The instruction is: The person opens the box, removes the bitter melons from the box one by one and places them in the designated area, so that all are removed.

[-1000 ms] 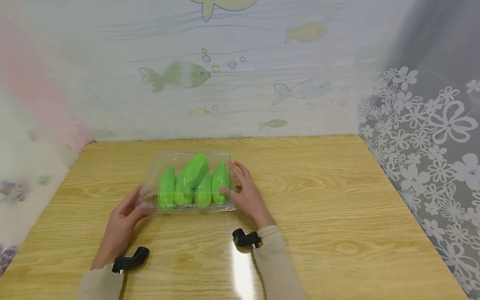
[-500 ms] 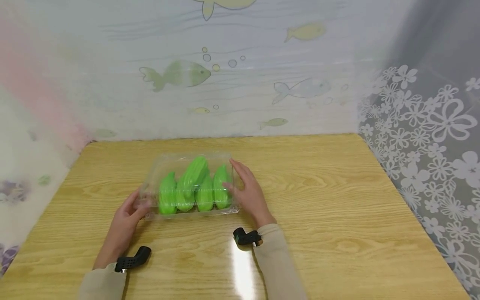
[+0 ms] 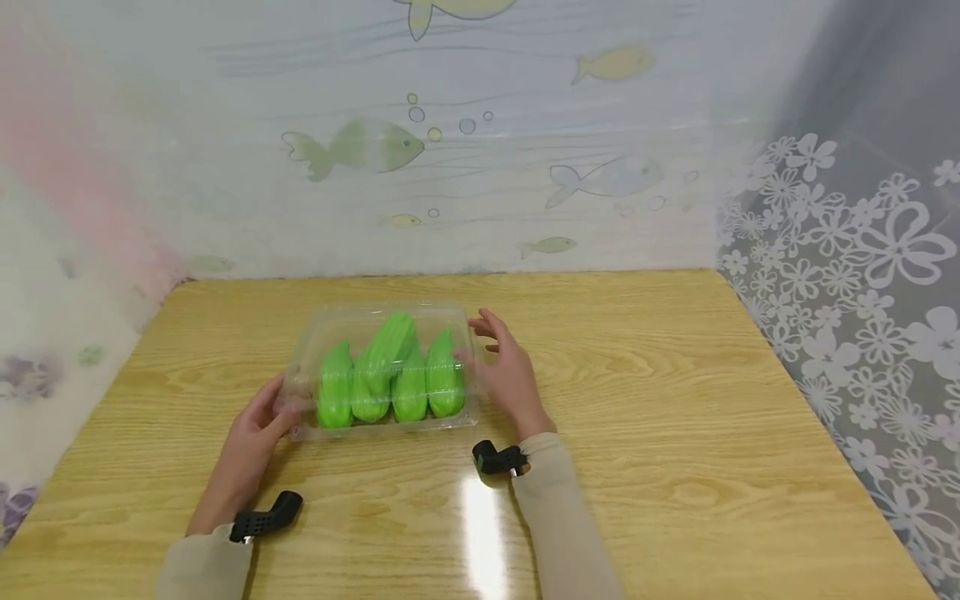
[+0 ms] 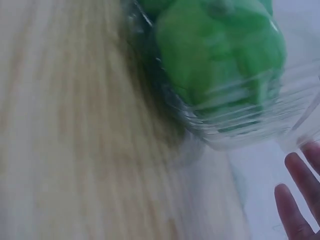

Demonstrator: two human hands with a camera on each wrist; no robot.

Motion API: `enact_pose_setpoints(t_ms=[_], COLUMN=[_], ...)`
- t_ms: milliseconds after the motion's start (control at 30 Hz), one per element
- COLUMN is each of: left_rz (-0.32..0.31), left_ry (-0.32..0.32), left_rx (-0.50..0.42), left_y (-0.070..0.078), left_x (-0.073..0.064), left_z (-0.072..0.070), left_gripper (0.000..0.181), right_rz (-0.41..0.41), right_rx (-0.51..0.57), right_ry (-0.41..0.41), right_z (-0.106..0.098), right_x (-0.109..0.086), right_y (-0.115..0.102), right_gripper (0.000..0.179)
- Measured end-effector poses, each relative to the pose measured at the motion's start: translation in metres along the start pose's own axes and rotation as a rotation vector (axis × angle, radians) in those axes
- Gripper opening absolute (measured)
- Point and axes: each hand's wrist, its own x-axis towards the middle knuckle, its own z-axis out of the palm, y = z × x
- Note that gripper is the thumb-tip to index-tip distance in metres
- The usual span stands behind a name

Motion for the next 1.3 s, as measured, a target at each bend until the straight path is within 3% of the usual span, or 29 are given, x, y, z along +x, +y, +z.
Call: enact_pose_setpoints(t_ms=[167,267,433,833,1033,1167,1300], left_rz=[-0.014,-0.027,-0.027,-0.034,-0.045,-0.050,-0.030], left_ry=[0.006,0.007,-0.006,0.042,0.041,0.052,0.065], left_rx=[0.025,0.028,-0.001,0.151,0.147,0.168,0.173], left_y=[0.001,0.002,0.003,0.002,0.002,0.000,-0.001], left_x=[-0.001,0.000,0.002,0.004,0.002,0.001,0.002], left_z=[0.000,-0.001,0.001,0.007,0.008,0.008,0.009], left_gripper=[0.055,0.055,0.055,0.052,0.054,0.049,0.044], right_rz=[-0.018,-0.022,-0.029,-0.033,-0.075,-0.055,-0.042], right_rx=[0.050,0.035,0.028,0.044,0.040,0.052,0.060], right_ry=[0.042,0.048,0.058,0.014,0.026,0.016,0.016], right_z=[0.000,0.001,-0.002,0.000,-0.002,-0.008,-0.012], right_x=[0.004,0.005,0.005,0.004,0.004,-0.001,0.001], right_y=[0.000,0.000,-0.003,-0.008,-0.007,-0.022,-0.023], right_gripper=[0.037,0.030,0.032,0.031,0.025,0.022,0.019])
